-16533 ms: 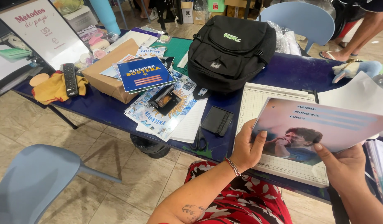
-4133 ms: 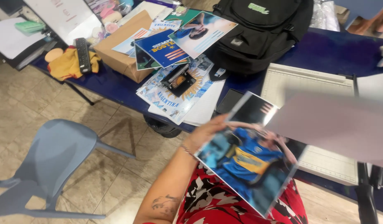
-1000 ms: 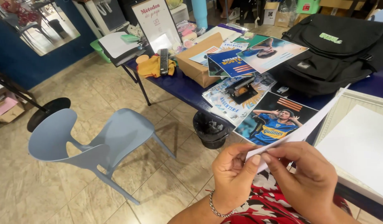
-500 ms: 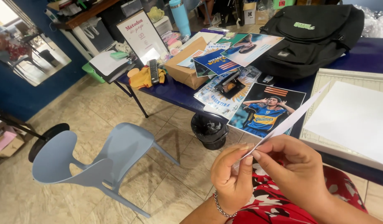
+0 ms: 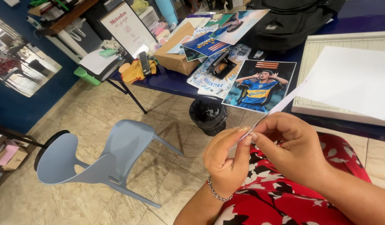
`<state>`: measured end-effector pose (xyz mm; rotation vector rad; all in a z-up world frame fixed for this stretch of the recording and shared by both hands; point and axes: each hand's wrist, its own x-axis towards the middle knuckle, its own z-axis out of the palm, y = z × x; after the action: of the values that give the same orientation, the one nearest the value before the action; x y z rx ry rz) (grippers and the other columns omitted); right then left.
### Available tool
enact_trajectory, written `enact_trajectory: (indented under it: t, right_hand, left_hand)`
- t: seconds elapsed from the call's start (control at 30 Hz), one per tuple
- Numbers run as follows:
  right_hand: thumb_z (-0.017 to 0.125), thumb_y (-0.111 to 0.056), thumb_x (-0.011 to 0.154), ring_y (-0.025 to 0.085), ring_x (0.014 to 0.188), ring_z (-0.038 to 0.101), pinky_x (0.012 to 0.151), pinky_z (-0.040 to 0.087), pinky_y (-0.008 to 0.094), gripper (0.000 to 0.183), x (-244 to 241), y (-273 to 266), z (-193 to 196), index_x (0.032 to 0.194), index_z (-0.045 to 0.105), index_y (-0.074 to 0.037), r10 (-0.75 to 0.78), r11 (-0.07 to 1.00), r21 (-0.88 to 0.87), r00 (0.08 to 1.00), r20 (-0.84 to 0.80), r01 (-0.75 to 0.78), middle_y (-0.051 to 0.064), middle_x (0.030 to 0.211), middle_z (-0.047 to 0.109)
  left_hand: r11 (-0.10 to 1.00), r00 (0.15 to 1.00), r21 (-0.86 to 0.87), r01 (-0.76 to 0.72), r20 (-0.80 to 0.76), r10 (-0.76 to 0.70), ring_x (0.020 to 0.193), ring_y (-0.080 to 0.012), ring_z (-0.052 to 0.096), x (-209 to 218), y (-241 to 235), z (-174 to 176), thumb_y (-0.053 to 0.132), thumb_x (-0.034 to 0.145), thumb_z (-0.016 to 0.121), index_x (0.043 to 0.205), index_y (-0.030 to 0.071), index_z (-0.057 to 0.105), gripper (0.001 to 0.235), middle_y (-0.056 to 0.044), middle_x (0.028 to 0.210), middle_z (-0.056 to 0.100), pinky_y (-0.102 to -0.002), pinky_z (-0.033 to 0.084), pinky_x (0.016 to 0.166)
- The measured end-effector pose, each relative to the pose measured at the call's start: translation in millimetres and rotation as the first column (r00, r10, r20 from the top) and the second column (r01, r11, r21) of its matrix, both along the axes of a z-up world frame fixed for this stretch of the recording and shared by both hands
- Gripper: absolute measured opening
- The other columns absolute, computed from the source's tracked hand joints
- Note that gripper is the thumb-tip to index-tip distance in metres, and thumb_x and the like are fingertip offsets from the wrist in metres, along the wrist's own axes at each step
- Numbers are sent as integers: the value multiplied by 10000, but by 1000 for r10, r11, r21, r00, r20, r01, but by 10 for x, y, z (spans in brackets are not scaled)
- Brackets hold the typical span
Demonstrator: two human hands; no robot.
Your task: Trimming a printed photo using a manual paper cutter and organizing prints on a desk
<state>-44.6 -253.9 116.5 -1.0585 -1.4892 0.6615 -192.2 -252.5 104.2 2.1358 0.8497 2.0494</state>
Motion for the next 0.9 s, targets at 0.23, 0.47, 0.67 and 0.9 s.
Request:
enact_trajectory:
  t: [0.23, 0.47, 0.67, 0.9]
  right_hand:
    - [746, -87, 886, 135, 721, 640, 669, 524, 278, 54, -22, -79, -6, 849, 707, -88, -41, 975, 224, 987, 154, 5, 12, 791, 706]
    - [715, -9, 895, 150, 680, 577, 613, 490, 266, 91, -43, -45, -101, 872, 651, -69, -76, 929, 371, 977, 197, -3, 32, 822, 657]
    - [694, -33, 928, 212, 762, 638, 696, 549, 307, 73, -20, 33, -206, 974, 637, -33, -124, 852, 523, 963, 237, -19, 97, 912, 656]
    - [792, -61, 851, 132, 727, 672, 596, 550, 231, 75, -69, -81, -65, 900, 736, -69, -128, 953, 290, 985, 119, 88, 53, 862, 741]
  left_hand:
    - [999, 999, -30, -41, 24, 41, 863, -215, 779, -15, -74, -33, 83, 968, 710, 1051, 61, 723, 87, -80, 997, 784, -321, 650, 804]
    - [988, 995, -150, 20, 104, -5, 812, -166, 750, -56, -53, -95, 132, 954, 722, 1047, 83, 742, 107, -48, 963, 782, -284, 607, 753]
    - [943, 954, -284, 173, 286, -89, 870, -144, 738, -29, 9, -206, 134, 935, 743, 1041, 51, 761, 136, -75, 980, 782, -257, 607, 798]
    - [982, 977, -169, 90, 208, -53, 886, -172, 774, -16, 6, -174, 125, 940, 737, 1032, 61, 738, 113, -79, 1006, 792, -280, 625, 807]
